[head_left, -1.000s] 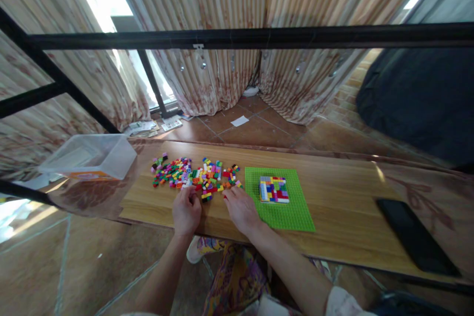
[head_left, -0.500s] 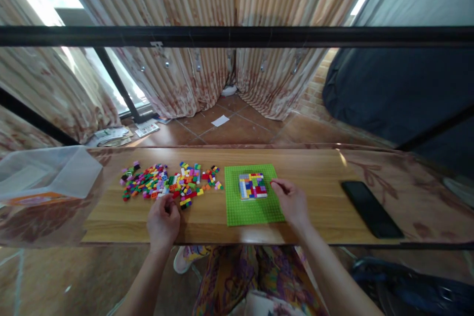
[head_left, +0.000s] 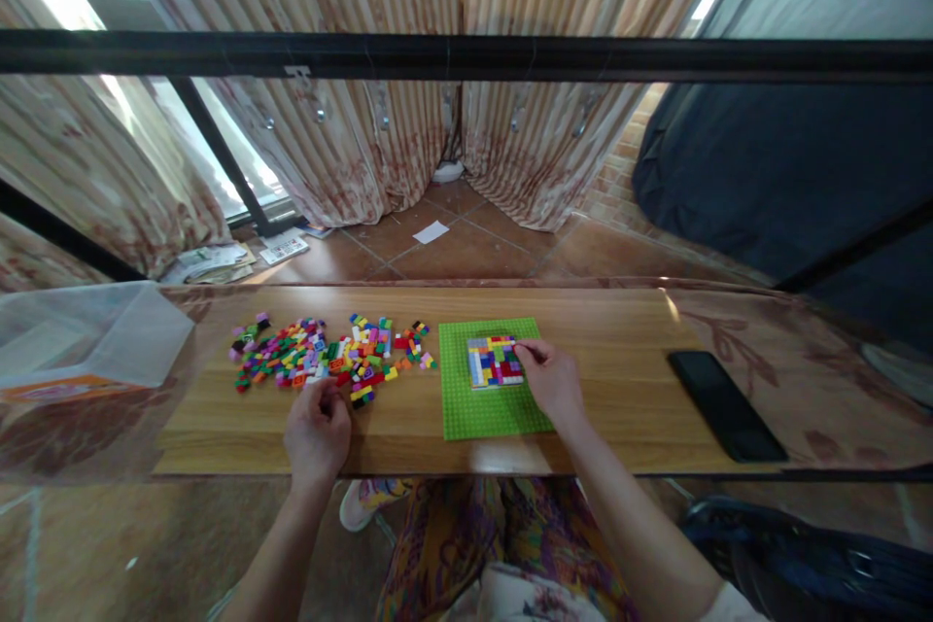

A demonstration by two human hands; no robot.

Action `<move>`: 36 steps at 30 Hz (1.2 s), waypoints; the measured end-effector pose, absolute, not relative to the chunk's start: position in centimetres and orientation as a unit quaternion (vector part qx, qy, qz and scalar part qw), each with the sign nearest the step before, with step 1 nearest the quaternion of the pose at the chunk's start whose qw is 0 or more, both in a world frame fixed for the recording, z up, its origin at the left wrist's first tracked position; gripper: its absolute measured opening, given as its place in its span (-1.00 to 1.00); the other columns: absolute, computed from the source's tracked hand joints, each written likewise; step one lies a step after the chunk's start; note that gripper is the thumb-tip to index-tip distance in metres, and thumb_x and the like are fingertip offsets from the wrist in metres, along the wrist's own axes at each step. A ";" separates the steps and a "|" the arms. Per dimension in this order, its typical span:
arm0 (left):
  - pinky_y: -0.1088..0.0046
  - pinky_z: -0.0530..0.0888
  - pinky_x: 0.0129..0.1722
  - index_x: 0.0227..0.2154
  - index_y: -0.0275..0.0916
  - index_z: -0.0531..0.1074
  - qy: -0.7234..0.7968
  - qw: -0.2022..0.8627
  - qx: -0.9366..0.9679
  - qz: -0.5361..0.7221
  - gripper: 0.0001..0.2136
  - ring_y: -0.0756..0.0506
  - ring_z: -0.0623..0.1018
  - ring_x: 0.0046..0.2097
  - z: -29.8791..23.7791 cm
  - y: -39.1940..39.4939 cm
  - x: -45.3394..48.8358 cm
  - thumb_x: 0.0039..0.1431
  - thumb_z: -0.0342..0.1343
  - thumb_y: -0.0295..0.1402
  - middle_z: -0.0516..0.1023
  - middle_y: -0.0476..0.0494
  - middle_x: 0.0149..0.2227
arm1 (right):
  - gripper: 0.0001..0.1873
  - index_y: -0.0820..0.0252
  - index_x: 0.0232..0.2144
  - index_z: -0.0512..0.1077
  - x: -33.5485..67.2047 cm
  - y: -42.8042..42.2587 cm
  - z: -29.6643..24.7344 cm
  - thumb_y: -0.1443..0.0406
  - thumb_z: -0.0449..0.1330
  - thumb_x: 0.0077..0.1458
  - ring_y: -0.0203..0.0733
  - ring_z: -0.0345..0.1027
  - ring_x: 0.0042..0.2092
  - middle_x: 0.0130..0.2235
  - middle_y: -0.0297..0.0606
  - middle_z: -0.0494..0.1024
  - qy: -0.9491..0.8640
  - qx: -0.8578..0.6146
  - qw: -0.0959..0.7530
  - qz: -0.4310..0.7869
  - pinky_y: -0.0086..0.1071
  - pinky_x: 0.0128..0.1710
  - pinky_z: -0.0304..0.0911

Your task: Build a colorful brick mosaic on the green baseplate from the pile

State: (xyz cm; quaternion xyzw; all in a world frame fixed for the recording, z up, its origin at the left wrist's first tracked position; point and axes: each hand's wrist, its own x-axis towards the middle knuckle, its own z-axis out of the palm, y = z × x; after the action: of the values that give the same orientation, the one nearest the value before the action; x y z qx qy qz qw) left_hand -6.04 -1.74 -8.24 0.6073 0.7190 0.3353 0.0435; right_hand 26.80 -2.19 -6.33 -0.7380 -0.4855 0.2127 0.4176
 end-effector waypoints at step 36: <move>0.38 0.41 -0.25 -0.23 -0.24 0.45 0.711 0.036 0.613 0.342 -0.79 -0.14 0.53 -0.24 -8.5 -1.7 -6.1 0.13 -0.04 -0.38 0.55 -0.17 -0.30 | -0.64 0.16 -0.25 0.55 18.6 -12.3 4.7 0.02 0.18 0.12 -0.27 0.46 -0.32 -0.33 -0.27 0.60 -0.476 -0.342 0.458 0.669 -0.40 -0.28 0.35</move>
State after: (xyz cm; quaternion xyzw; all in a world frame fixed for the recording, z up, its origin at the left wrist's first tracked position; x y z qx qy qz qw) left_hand -6.11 -1.69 -8.48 0.6133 0.7111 0.3418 0.0359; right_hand 18.55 -12.30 4.69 -0.3416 -0.4763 0.6685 0.4578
